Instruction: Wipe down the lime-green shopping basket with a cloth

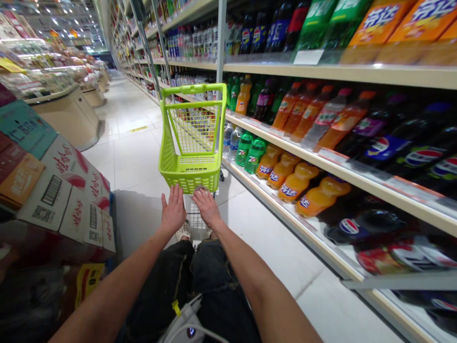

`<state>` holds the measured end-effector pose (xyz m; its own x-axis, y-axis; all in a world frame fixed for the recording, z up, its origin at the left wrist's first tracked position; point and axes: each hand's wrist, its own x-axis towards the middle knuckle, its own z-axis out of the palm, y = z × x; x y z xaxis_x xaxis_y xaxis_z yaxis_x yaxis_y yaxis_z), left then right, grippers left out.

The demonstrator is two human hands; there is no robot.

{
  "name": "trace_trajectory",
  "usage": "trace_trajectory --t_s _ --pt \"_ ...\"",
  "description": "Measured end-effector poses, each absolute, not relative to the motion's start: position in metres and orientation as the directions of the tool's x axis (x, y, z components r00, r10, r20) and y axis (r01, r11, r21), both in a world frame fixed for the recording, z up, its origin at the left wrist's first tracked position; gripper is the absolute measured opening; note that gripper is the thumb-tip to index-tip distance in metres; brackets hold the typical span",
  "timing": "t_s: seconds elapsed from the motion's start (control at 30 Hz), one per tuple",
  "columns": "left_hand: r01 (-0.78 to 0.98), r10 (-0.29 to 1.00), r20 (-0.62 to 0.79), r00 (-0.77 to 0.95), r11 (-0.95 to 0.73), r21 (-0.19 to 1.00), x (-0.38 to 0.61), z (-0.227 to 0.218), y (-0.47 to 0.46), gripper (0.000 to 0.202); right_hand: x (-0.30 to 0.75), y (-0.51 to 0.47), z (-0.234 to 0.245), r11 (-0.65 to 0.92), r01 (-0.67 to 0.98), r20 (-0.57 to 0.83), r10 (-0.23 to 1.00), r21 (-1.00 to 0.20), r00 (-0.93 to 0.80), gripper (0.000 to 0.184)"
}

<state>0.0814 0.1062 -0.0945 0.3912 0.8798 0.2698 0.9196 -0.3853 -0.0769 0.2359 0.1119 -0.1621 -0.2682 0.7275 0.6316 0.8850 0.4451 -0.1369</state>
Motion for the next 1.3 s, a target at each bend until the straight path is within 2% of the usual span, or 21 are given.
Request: trace_trajectory --t_s 0.1,0.23,0.33,0.63,0.87,1.1,1.3 --pt "0.929 0.889 0.272 0.368 -0.363 -0.07 0.075 -0.098 0.106 0.065 0.229 0.104 -0.156 0.476 0.873 0.653 0.696 -0.107 -0.299 0.038" --pt "0.95 0.915 0.255 0.312 -0.308 -0.058 0.067 -0.098 0.11 0.066 0.207 0.112 -0.116 0.504 0.861 0.729 0.613 -0.064 -0.305 0.039" --pt "0.961 0.926 0.256 0.277 -0.271 -0.059 0.06 -0.098 0.112 0.067 0.192 0.126 -0.099 0.502 0.862 0.718 0.625 -0.07 -0.306 0.038" --pt "0.962 0.932 0.242 0.271 -0.268 -0.048 0.044 -0.103 0.112 0.066 0.185 0.129 -0.154 0.497 0.86 0.522 0.767 -0.114 -0.374 0.033" --pt "0.975 0.931 0.289 0.222 -0.221 -0.038 0.033 -0.1 0.119 0.07 0.16 0.139 -0.108 0.586 0.806 0.647 0.647 -0.084 -0.403 0.039" --pt "0.968 0.919 0.302 0.252 -0.243 -0.068 0.024 -0.08 0.125 0.07 0.154 0.141 -0.121 0.56 0.817 0.493 0.754 -0.138 -0.433 0.033" --pt "0.932 0.88 0.309 0.361 -0.35 -0.095 0.037 -0.048 0.148 0.065 0.174 0.133 -0.08 0.571 0.814 0.723 0.606 -0.105 -0.332 0.039"
